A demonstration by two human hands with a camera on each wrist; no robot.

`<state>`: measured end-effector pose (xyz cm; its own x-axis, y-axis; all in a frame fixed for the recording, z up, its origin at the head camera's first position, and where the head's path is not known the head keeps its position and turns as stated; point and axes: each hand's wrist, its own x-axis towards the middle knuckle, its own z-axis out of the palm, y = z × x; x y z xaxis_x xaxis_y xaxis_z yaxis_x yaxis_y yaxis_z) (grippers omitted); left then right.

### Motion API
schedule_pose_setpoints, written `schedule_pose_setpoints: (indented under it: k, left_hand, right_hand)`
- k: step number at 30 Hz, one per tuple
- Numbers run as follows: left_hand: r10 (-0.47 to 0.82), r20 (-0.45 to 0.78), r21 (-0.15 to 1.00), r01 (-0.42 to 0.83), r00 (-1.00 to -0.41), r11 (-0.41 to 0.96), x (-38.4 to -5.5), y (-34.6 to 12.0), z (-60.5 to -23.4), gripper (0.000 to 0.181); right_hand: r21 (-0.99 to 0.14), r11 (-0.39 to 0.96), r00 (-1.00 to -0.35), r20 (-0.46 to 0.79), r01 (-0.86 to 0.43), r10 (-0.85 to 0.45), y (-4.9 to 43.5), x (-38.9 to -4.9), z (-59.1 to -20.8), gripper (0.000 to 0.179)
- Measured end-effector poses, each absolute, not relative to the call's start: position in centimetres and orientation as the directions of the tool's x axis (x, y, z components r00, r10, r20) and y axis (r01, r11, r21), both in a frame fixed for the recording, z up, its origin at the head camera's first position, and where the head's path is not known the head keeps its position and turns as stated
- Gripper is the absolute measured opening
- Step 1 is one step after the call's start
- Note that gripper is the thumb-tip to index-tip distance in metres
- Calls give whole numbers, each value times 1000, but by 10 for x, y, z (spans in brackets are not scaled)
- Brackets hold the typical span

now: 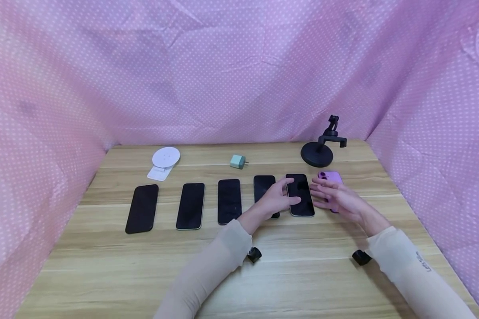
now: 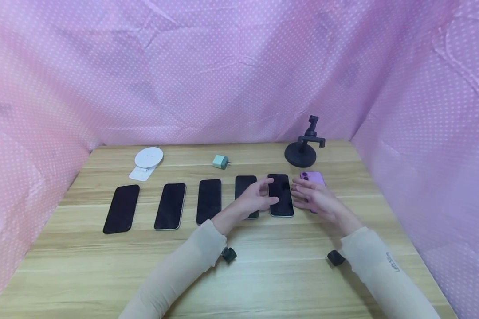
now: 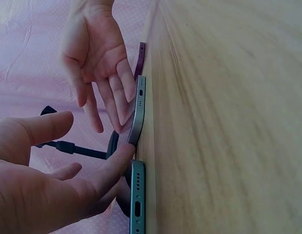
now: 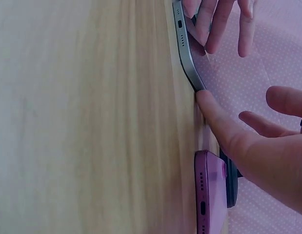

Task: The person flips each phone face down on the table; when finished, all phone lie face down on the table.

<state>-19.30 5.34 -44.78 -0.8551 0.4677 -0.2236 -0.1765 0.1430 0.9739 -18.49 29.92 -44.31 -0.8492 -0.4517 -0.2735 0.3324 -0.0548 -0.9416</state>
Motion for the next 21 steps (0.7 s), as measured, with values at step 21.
schedule_pose_setpoints:
  k: [21]
  left_hand:
    - [459,-285,958,-261,-842,116,-200,59,-447,68]
  right_hand:
    - [-866,-170,-808,-346,471,-477,305,-191,-441,64]
